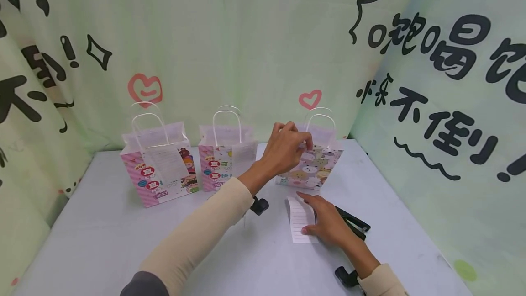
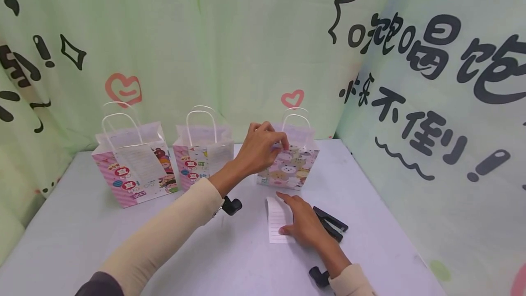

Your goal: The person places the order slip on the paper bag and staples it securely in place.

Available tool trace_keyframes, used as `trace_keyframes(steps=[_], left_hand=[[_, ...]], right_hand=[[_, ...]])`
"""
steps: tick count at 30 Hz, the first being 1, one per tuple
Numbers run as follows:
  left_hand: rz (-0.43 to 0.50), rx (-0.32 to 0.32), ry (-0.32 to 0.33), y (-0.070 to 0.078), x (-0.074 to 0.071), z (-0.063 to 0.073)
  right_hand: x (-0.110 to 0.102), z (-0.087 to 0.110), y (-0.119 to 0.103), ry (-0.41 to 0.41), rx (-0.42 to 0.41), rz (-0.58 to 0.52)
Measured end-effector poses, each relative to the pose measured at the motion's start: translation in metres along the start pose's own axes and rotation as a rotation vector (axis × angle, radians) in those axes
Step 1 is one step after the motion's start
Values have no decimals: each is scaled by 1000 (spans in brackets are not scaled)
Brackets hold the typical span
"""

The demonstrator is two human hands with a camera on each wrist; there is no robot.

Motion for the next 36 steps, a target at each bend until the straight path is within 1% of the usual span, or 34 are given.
trace_keyframes(steps=[2,5,7,10,13,18,20,23,28,32,36], left_hand=[[-1,-1,0,0,0,0],[-5,-5,-3,1,-1,0],[-10,-11,-6,1,-2,0],[-18,-19,-9,2,-2,0],[-18,-19,-9,2,-2,0],[-11,-13,-6,2,-2,0],[-10,-12,-6,2,-2,0],[-5,-4,-6,3,-2,0],[1,18,1,5,0,-2],[14,12,0,9,2,-3],[18,-8,-11,12,4,-4]], right_hand=[[-1,1,-1,17,15,-66],[-3,2,0,66,43,-152],[-4,2,1,106,59,-193],[-8,1,5,140,79,-251],[-13,1,9,149,98,-318],[-22,4,14,131,134,-449],[-26,6,15,141,142,-498],[-33,8,18,193,132,-565],[-45,8,21,310,126,-711],[-52,4,23,400,158,-794],[-58,-2,24,464,188,-875]])
Point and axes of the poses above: each hand's wrist, its own z-axis away from the middle knuckle, its own x-axis out of the palm, y = z × x, the point moved 1 cm from there along -z, towards the middle knuckle, and after that the axes turned 10 degrees about z, right-handed, at the moved point
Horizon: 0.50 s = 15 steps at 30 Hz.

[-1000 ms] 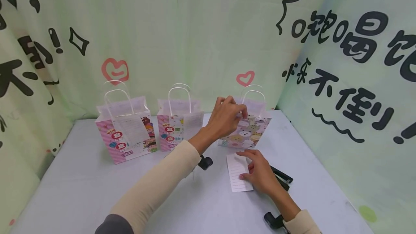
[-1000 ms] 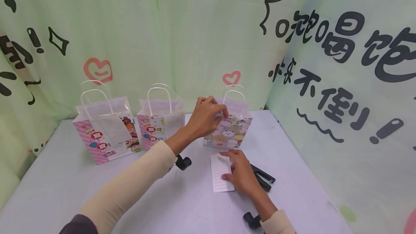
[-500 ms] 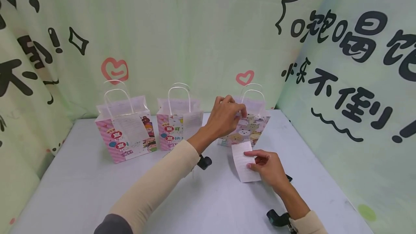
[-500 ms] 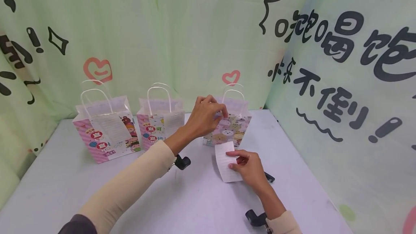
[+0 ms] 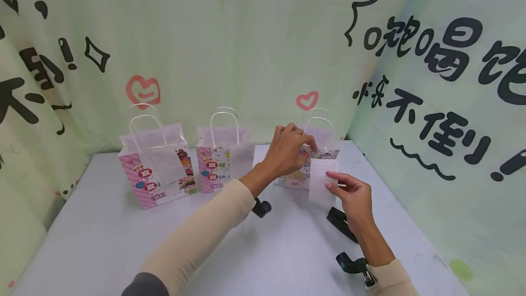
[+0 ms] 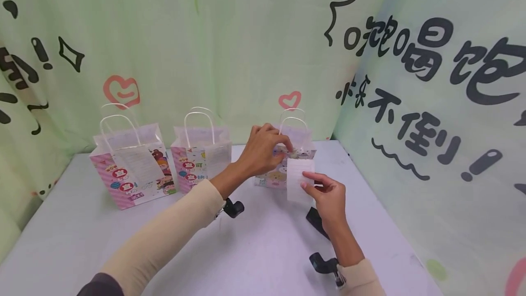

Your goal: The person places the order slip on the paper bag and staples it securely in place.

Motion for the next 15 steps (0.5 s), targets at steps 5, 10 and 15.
trace_keyframes(steps=[5,10,15], left_hand=[[44,-30,-18,3,2,-2],[75,-47,-20,6,3,-4],[82,-52,-4,7,6,-5]], right_hand=[[0,-8,-3,53,15,-96],[4,-14,-3,63,11,-164],[10,-18,-5,57,15,-201]])
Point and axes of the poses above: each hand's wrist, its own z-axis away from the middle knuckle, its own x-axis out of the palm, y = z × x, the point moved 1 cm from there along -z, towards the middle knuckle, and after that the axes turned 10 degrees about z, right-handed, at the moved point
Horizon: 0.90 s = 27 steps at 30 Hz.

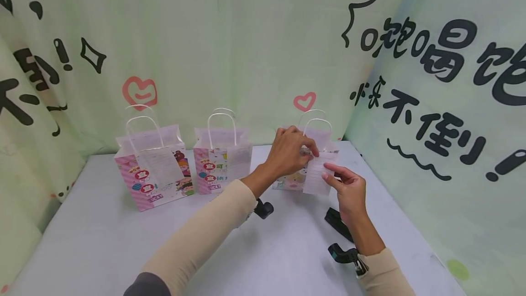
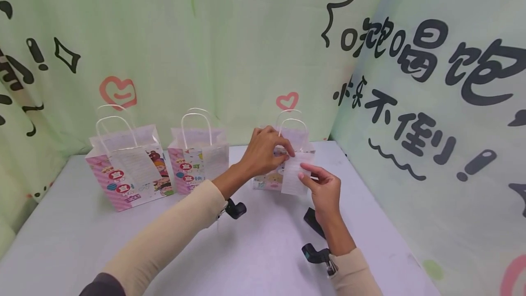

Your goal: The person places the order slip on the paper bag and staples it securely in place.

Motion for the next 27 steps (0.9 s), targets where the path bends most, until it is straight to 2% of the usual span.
trace_keyframes(steps=[8,13,20,27], left_hand=[[-32,20,26,-3,4,0],[-27,28,33,-5,6,0],[-31,33,29,-4,6,0],[-32,38,30,-5,6,0]], right_hand=[[3,-2,2,-5,-6,-2],[-3,-2,5,11,-24,64],[-21,7,10,38,-32,282],[-45,18,21,-72,-94,575]])
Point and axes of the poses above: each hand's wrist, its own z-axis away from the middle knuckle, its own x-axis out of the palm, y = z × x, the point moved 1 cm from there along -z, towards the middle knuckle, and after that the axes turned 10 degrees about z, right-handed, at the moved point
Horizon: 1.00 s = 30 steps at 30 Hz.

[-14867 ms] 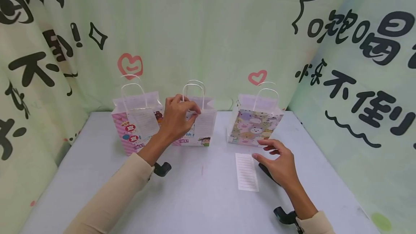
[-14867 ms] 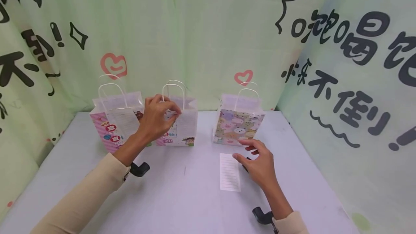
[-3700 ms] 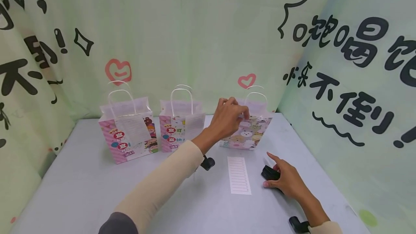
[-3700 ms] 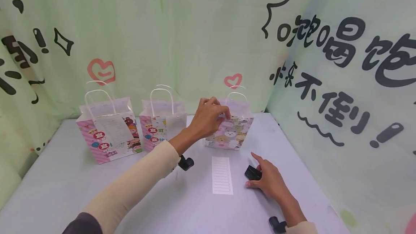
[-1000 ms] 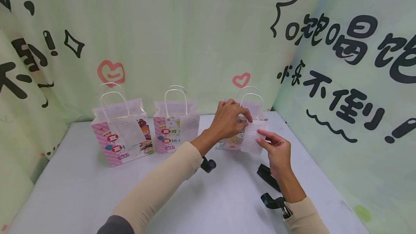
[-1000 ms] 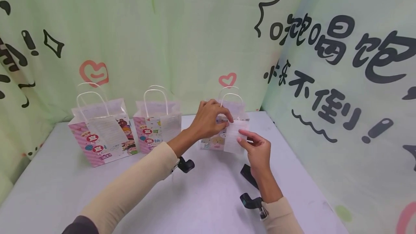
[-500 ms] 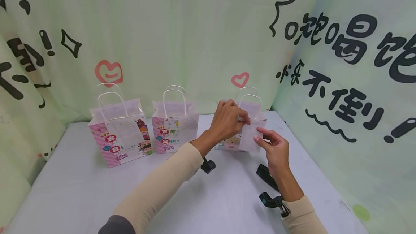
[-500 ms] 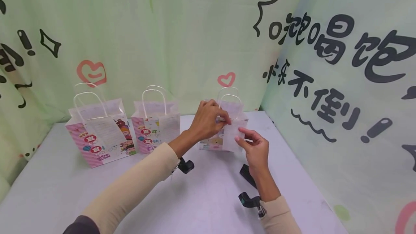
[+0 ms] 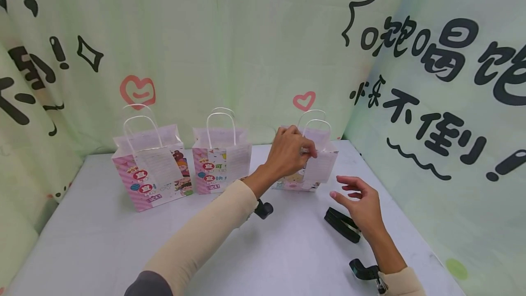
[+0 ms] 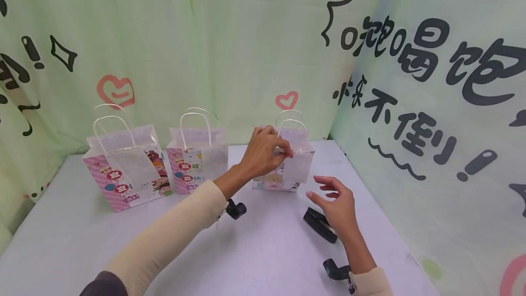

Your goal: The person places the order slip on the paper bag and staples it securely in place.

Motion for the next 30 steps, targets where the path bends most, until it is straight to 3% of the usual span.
trace_keyframes(steps=[5,11,30], left_hand=[[3,-8,-9,0,1,0],[4,-12,-6,0,0,-1],[3,-31,-20,2,1,0]], right_hand=[[-7,9,15,-60,-54,130],[-12,16,26,-118,-36,219],[3,21,47,-303,-22,337]])
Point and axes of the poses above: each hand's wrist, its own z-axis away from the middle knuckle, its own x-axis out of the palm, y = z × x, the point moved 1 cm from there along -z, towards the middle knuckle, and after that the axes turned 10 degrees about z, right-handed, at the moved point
